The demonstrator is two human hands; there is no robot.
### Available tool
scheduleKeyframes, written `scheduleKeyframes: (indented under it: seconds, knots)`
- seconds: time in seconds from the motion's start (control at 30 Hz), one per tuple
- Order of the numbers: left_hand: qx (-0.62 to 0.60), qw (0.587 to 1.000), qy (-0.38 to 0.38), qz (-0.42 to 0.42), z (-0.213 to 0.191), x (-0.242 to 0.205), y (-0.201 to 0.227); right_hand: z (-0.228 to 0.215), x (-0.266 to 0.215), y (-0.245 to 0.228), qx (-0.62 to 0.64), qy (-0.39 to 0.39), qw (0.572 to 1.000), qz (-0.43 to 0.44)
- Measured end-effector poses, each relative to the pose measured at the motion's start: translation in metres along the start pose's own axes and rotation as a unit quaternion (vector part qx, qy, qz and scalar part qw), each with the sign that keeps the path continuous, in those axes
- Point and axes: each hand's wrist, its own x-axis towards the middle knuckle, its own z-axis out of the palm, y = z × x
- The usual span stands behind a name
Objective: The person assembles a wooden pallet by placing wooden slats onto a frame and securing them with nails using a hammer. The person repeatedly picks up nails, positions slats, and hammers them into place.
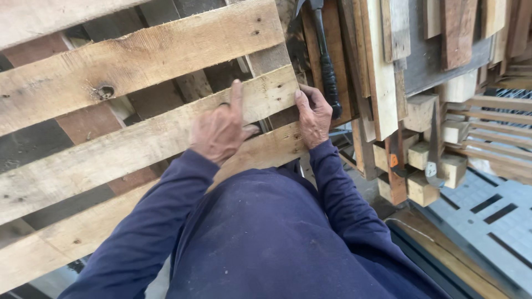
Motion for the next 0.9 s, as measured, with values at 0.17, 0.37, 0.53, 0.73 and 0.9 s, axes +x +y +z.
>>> scheduleKeyframes:
  seconds: [0.17, 0.37, 0.53, 0.73, 0.9]
  knots:
    - [0.029, 0.999, -0.023, -0.003, -0.012, 0.024, 0.020, 0.001, 0.000, -0.005, -0.015, 0.007, 0.999, -0.039]
    - [0.072, 0.996, -0.050, -0.006, -0.026, 0.035, 0.038, -0.001, 0.003, -0.007, -0.033, 0.008, 0.997, -0.070]
    - [0.042, 0.999, -0.019, -0.010, -0.024, 0.036, 0.045, -0.003, 0.000, -0.003, -0.023, 0.017, 0.998, -0.055]
    - [0.021, 0.999, -0.036, -0.033, -0.025, 0.040, 0.047, -0.003, 0.002, -0.001, 0.019, 0.012, 1.000, -0.001]
    - [0.018, 0.999, -0.027, -0.037, -0.027, 0.041, 0.045, -0.007, 0.003, -0.004, 0.006, -0.025, 0.999, -0.040]
